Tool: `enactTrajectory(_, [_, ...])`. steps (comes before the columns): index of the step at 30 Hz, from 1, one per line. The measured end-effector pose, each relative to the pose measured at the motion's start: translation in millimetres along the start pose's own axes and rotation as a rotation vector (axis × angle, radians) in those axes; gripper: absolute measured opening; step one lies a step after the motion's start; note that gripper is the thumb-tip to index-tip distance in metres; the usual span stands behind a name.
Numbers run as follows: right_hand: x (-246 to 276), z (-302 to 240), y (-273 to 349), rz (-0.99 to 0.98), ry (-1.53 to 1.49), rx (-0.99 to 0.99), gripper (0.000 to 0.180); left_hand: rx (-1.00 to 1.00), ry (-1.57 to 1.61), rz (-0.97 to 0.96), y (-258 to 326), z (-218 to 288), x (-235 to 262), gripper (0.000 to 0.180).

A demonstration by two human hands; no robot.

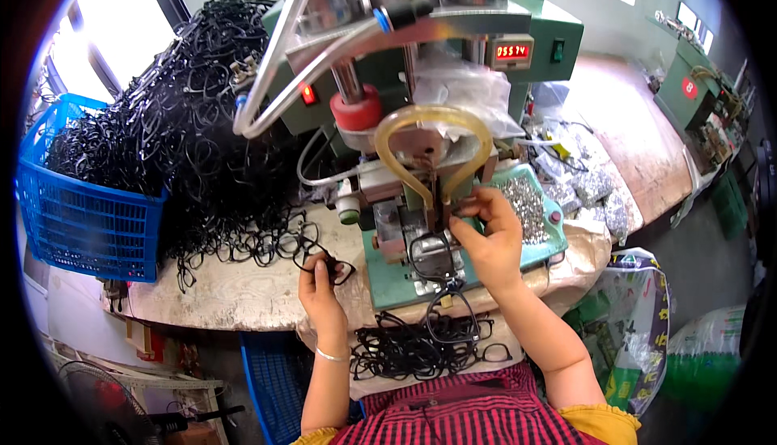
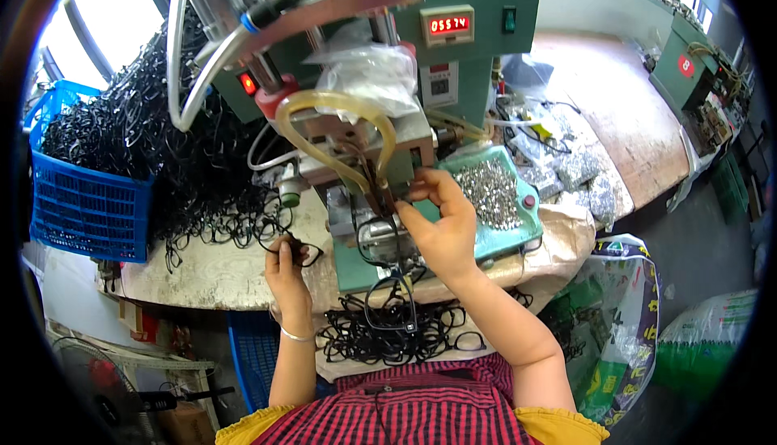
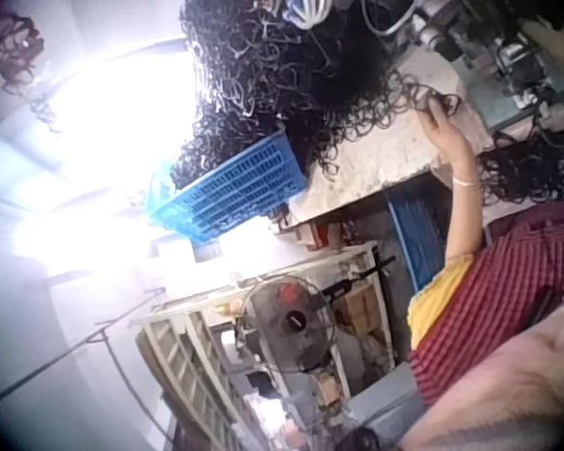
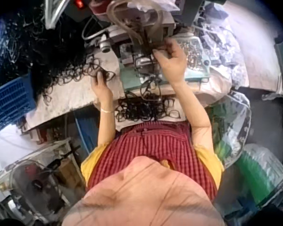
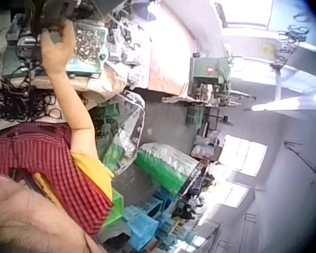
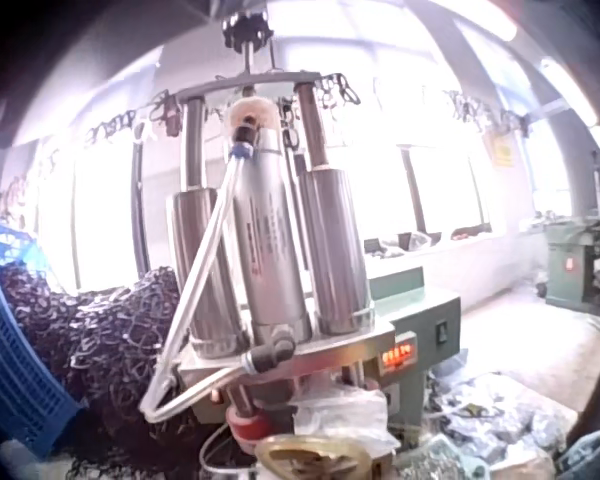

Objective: The person repeatedly picks up black eyeglass frames from a pile, places them into a green jig on a machine, and presses a lever to attach small metal nose pads. After each cycle, the person removes the finished glasses and places them on the table, then repeats the process with the next frame.

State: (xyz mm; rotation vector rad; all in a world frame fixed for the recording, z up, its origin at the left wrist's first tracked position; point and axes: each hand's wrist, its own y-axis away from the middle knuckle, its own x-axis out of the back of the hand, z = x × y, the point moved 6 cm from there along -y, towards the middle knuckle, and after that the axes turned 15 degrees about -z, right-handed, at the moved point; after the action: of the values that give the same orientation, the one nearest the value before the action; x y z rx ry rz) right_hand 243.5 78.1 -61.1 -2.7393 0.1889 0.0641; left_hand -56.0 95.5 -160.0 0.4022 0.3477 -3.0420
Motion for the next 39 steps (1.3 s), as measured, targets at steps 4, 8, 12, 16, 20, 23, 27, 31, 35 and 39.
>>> enactTrajectory(4, [0,5,4,-0.004,-0.091,-0.049,0.05,-0.141,0.11,-0.02,-6,32,-20,0.021])
enactTrajectory(8, [-15,-12,1,-0.113,-0.155,-0.105,0.053,-0.54,0.107,-0.199,5,108,-57,0.018])
enactTrajectory(12, [-17,-29,9,-0.061,-0.103,-0.102,0.053,-0.842,-0.203,-0.374,28,157,-99,0.005])
enactTrajectory(16, [3,-32,8,-0.205,0.197,-0.047,0.043,-0.808,-0.637,-0.78,34,145,-145,0.02])
enactTrajectory(20, [77,25,9,0.025,1.237,-0.086,0.024,-0.865,-0.757,-0.937,31,121,-161,0.024])
enactTrajectory(23, [105,48,22,0.095,1.242,0.015,0.013,-0.862,-0.729,-0.944,28,117,-161,0.025])
enactTrajectory(27, [89,46,-2,0.089,1.123,0.121,0.009,-0.862,-0.729,-0.96,26,118,-162,0.026])
enactTrajectory(31, [66,63,-41,0.018,1.283,0.007,0.013,-0.846,-0.784,-0.938,30,121,-164,0.031])
enactTrajectory(35, [75,71,-26,-0.042,1.419,-0.085,0.014,-0.794,-0.937,-0.771,51,123,-128,0.033])
enactTrajectory(39, [119,38,35,0.252,0.656,-0.02,0.007,-0.524,-1.063,-0.126,57,123,-5,0.029])
